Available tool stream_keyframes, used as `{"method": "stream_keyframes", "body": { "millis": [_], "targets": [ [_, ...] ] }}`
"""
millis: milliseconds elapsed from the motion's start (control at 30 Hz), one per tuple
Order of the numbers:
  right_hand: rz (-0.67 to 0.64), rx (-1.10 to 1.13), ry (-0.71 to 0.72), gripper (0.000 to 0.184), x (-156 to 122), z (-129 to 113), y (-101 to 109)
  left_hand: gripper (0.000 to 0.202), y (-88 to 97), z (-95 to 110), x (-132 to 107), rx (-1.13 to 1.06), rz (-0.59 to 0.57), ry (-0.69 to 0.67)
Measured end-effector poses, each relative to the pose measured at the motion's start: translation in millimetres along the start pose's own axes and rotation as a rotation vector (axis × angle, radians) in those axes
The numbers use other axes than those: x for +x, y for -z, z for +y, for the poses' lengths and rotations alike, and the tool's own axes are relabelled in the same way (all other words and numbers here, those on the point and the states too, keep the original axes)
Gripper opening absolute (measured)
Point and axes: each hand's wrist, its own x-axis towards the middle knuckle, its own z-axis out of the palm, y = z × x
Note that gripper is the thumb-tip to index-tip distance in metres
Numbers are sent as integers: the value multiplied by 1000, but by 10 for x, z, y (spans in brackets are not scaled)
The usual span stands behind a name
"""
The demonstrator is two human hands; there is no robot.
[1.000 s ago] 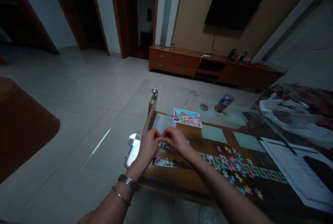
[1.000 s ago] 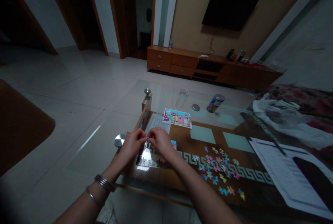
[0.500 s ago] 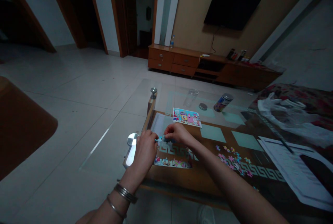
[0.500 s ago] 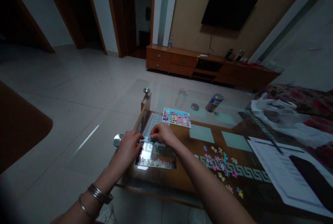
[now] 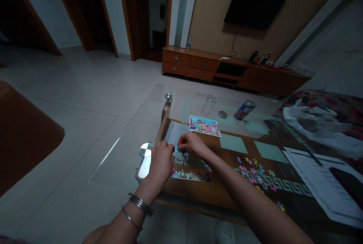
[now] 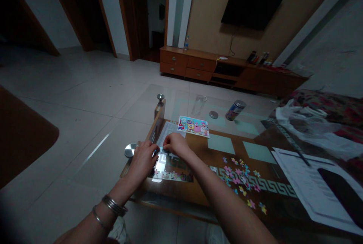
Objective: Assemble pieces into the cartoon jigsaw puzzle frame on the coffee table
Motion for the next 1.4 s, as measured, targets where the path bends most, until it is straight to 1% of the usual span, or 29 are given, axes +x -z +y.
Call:
{"method": "stream_keyframes", "body": {
  "millis": [267, 567, 767, 867, 967, 1033, 1167, 1267, 1333, 1400],
  "targets": [
    [27, -52, -30, 5, 2, 3, -48, 17, -24, -17, 2, -6, 1, -3],
    [94, -127, -46, 5, -59, -1, -93, 17, -16, -11, 3, -7, -5, 4],
    [155, -185, -16, 7, -141, -37, -142, 17, -29, -13, 1, -4, -2, -1],
    [178, -153, -1, 7, -144, -7, -139, 18, -25, -12, -4, 0, -3, 4],
    [208, -33, 4, 10, -132, 90, -63, 18, -5, -10, -7, 2, -23, -1],
    [261, 53, 5, 12, -155, 186, 19, 18, 9, -10, -5, -1, -39, 4],
    [360, 136, -8, 14, -351, 412, 154, 23, 6, -40, 15, -55, -29, 15],
    [381, 213, -31, 20, -600, 594, 180, 31, -36, -104, 41, -202, 20, 18],
    [399, 287, -73, 24, -766, 713, 168, 34, -71, -160, 59, -350, 51, 50],
    [416, 366, -123, 27, -905, 808, 149, 35, -99, -213, 73, -502, 57, 101]
  ]
}}
